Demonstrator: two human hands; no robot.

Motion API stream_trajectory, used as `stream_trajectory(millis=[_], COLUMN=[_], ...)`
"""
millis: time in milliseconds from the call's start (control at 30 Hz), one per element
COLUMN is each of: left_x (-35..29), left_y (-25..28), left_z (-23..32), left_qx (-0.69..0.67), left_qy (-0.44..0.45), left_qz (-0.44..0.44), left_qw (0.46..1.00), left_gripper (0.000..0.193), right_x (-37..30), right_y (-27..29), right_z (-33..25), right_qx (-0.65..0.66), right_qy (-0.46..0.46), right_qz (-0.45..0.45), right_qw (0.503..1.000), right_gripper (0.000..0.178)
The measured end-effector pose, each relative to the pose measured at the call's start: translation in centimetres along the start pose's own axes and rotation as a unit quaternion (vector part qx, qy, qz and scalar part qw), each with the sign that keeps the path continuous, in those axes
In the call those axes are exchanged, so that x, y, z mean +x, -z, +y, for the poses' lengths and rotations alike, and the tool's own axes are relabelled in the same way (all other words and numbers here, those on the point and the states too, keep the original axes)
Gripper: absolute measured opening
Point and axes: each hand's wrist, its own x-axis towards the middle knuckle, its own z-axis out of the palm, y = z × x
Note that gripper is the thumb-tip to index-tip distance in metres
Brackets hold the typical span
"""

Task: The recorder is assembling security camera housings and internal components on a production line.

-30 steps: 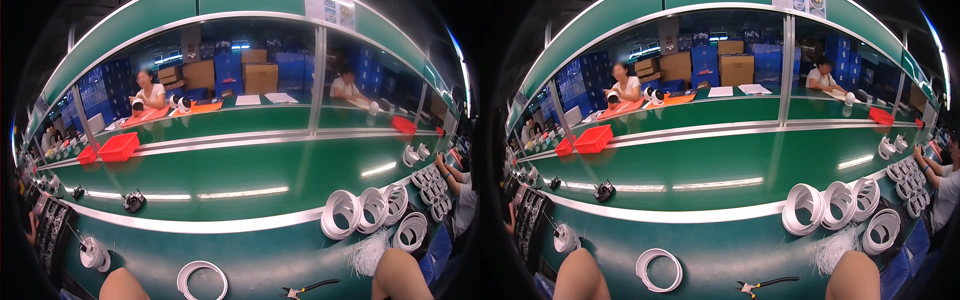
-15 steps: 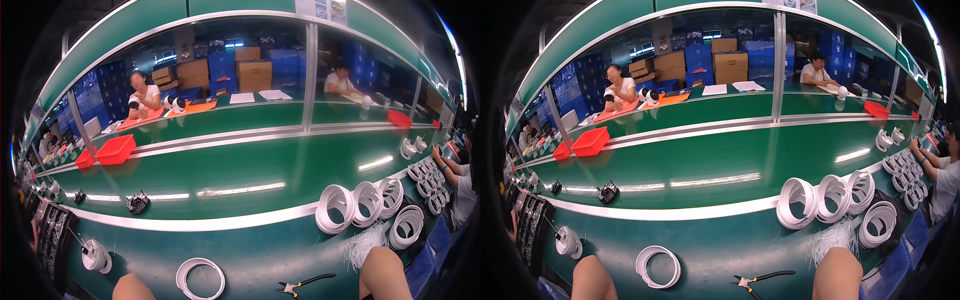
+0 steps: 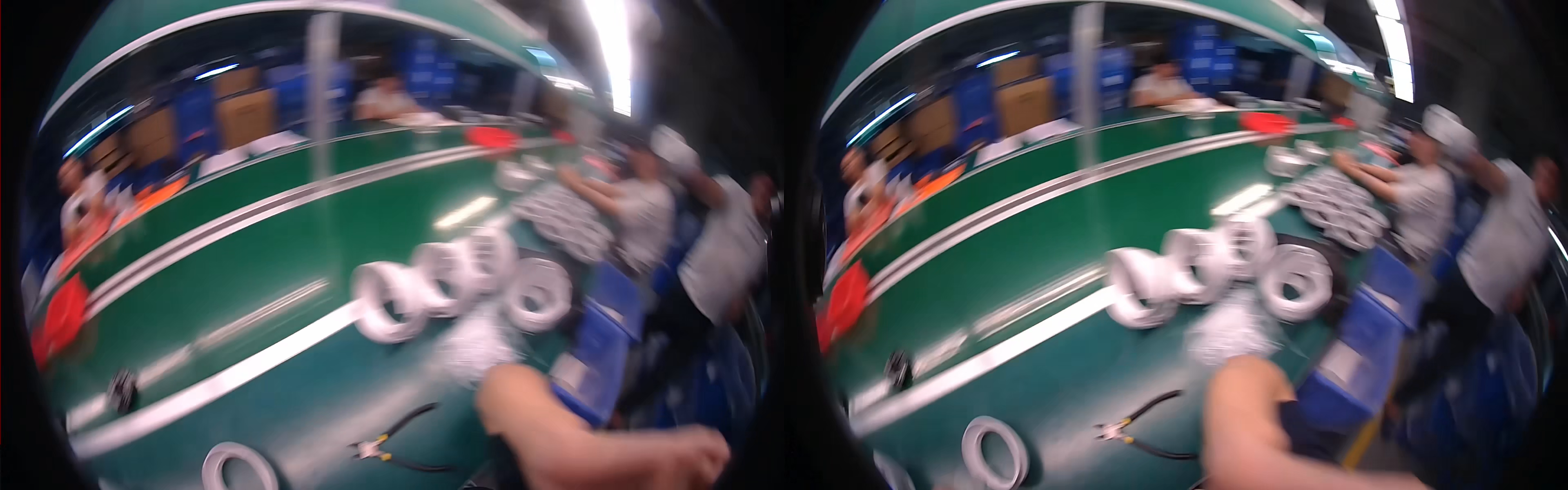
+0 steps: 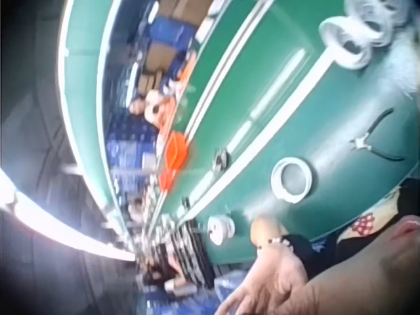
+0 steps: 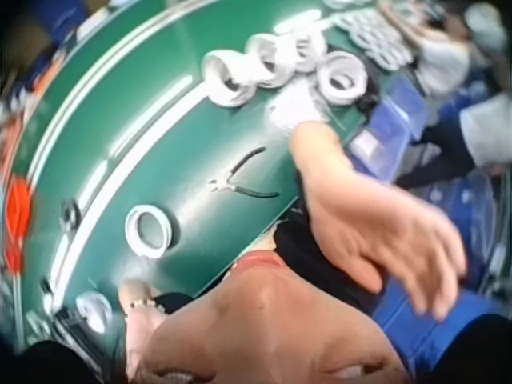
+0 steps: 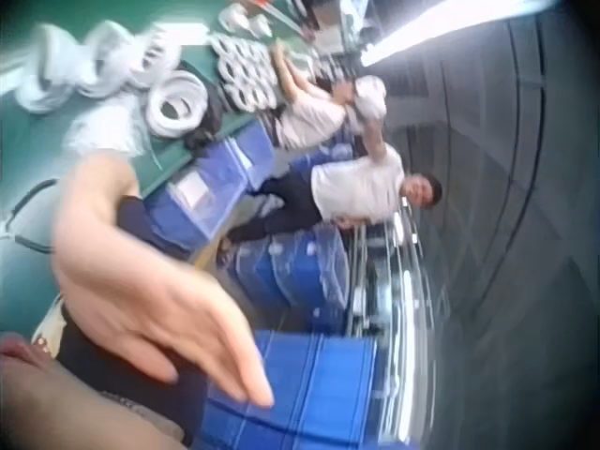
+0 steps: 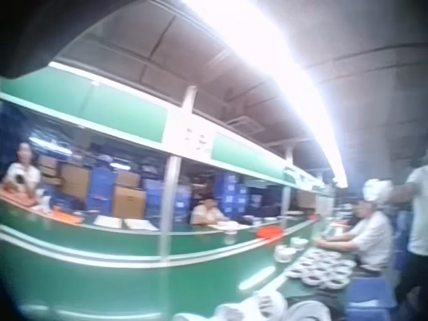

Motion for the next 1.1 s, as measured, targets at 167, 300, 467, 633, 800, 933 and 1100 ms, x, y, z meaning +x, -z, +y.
stream_trajectory(millis=[167,300,467,633,800,933,1100], left_x=[1.2,1.6,0.0,-4.6,-4.3,-8.5,-16.5], left_y=[-10.1,-13.7,-12.8,-5.7,2.8,4.4,8.4], left_z=[-2.5,-1.2,-0.9,-0.1,3.2,0.6,-5.2], left_qx=[-0.175,-0.221,-0.175,-0.005,0.16,0.207,0.309], left_qy=[-0.063,-0.079,-0.061,0.031,0.194,0.381,0.426], left_qz=[0.065,0.073,0.037,-0.061,-0.274,-0.306,-0.189], left_qw=[0.98,0.969,0.982,0.998,0.928,0.847,0.829], left_gripper=[0.033,0.033,0.033,0.032,0.033,0.037,0.032], right_x=[-8.0,-10.5,-12.0,-15.1,-12.7,-14.5,-17.0], right_y=[9.3,9.5,7.4,5.8,5.5,2.4,-2.3], right_z=[-7.5,-14.6,-17.3,-20.2,-19.5,-18.3,-18.0], right_qx=[-0.1,-0.004,0.014,0.155,0.198,0.199,0.218], right_qy=[-0.536,-0.512,-0.594,-0.609,-0.59,-0.553,-0.532], right_qz=[-0.375,-0.515,-0.504,-0.547,-0.662,-0.68,-0.664], right_qw=[0.75,0.688,0.627,0.553,0.417,0.439,0.479], right_gripper=[0.048,0.051,0.038,0.056,0.063,0.06,0.062])
